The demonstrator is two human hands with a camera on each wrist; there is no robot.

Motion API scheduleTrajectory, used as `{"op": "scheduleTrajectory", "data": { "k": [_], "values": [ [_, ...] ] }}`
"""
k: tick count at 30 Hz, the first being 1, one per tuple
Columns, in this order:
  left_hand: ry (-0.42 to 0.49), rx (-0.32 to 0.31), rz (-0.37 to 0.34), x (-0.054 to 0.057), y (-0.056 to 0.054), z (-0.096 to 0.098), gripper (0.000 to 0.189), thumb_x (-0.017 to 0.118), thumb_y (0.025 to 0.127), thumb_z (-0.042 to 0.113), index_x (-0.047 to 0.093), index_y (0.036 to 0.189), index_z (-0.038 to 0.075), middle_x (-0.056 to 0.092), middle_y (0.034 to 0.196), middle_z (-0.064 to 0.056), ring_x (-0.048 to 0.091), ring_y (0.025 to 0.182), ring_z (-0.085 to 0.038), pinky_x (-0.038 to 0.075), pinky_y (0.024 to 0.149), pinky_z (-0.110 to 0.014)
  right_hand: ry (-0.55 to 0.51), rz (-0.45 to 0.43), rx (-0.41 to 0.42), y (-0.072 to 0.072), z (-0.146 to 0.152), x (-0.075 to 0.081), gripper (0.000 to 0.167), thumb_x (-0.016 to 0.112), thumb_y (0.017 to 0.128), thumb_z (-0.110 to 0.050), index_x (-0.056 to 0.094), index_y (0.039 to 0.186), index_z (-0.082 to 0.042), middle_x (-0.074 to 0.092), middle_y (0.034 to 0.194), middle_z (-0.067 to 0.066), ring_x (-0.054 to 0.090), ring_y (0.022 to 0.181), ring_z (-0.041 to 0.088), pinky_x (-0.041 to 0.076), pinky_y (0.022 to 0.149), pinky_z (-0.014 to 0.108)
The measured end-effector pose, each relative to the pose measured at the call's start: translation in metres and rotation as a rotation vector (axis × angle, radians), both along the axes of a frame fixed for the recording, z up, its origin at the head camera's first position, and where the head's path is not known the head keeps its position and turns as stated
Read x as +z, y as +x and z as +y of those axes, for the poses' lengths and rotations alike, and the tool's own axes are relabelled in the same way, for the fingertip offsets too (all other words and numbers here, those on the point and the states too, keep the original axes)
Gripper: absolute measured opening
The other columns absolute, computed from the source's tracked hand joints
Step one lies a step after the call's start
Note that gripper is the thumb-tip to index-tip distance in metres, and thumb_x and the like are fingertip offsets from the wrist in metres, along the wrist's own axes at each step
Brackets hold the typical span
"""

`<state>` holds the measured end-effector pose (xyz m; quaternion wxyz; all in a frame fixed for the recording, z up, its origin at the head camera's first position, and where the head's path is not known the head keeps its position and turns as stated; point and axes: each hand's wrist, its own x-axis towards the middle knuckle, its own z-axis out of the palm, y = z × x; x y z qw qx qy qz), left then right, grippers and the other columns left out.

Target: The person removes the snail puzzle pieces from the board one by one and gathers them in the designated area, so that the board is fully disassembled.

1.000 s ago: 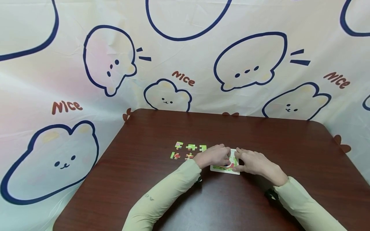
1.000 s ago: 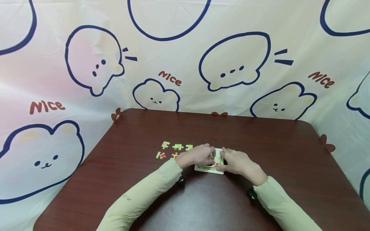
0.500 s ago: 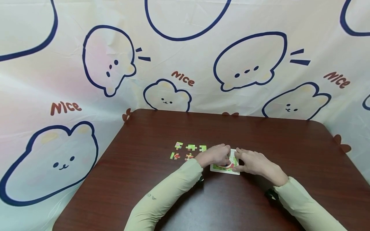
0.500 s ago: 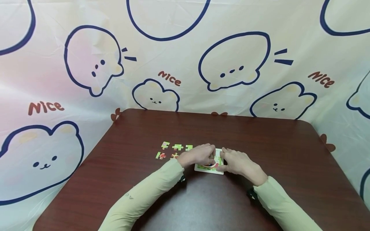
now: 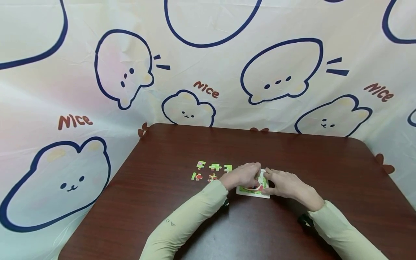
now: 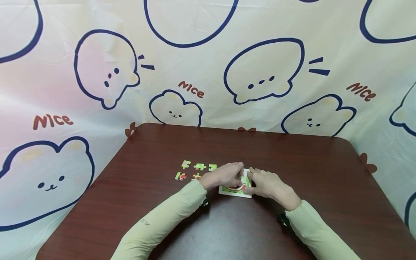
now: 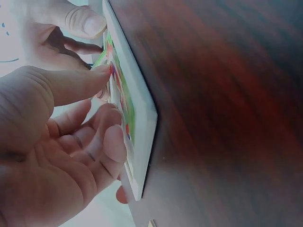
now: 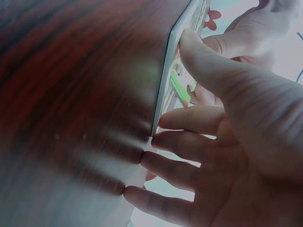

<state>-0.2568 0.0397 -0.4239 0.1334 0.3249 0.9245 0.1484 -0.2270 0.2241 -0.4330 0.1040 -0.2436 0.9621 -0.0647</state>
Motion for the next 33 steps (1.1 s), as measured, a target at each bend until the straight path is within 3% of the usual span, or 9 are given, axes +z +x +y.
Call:
{"op": "scheduleTrajectory", "data": {
  "k": [16, 26, 30, 33],
  "values": [
    [0.109, -0.019, -0.05, -0.002, 0.008, -0.003, 0.017, 0.061, 0.091, 0.009, 0.052, 0.103, 0.015, 0.056, 0.08, 0.008, 0.052, 0.069, -0.005, 0.041, 0.061, -0.018, -0.018, -0.003, 0.017, 0.001, 0.003, -0.001, 0.074, 0.073, 0.083, -0.049, 0.051, 0.142, -0.009, 0.048, 0.146, 0.024, 0.054, 0.126, 0.041, 0.05, 0.088, 0.056],
    [0.102, -0.067, -0.066, 0.0, 0.005, -0.008, 0.018, 0.056, 0.093, 0.008, 0.062, 0.109, 0.014, 0.061, 0.086, 0.006, 0.051, 0.067, -0.006, 0.04, 0.061, -0.017, -0.007, -0.011, 0.005, 0.0, 0.003, 0.001, 0.075, 0.072, 0.083, -0.051, 0.051, 0.142, -0.009, 0.046, 0.147, 0.024, 0.053, 0.127, 0.042, 0.049, 0.09, 0.057],
    [0.121, -0.059, -0.073, 0.002, 0.005, -0.015, 0.017, 0.056, 0.096, 0.012, 0.062, 0.111, 0.013, 0.062, 0.082, 0.006, 0.053, 0.065, -0.005, 0.042, 0.063, -0.018, 0.002, 0.002, 0.0, 0.0, 0.003, 0.0, 0.07, 0.073, 0.083, -0.051, 0.057, 0.137, -0.01, 0.047, 0.146, 0.025, 0.054, 0.127, 0.041, 0.051, 0.088, 0.055],
    [0.127, -0.053, -0.069, 0.005, 0.005, -0.021, 0.016, 0.056, 0.097, 0.015, 0.062, 0.112, 0.014, 0.061, 0.082, 0.006, 0.053, 0.067, -0.006, 0.042, 0.066, -0.019, -0.001, -0.007, -0.003, -0.001, 0.002, -0.001, 0.052, 0.074, 0.081, -0.052, 0.066, 0.111, -0.01, 0.047, 0.146, 0.024, 0.061, 0.114, 0.036, 0.052, 0.07, 0.045]
  ]
}}
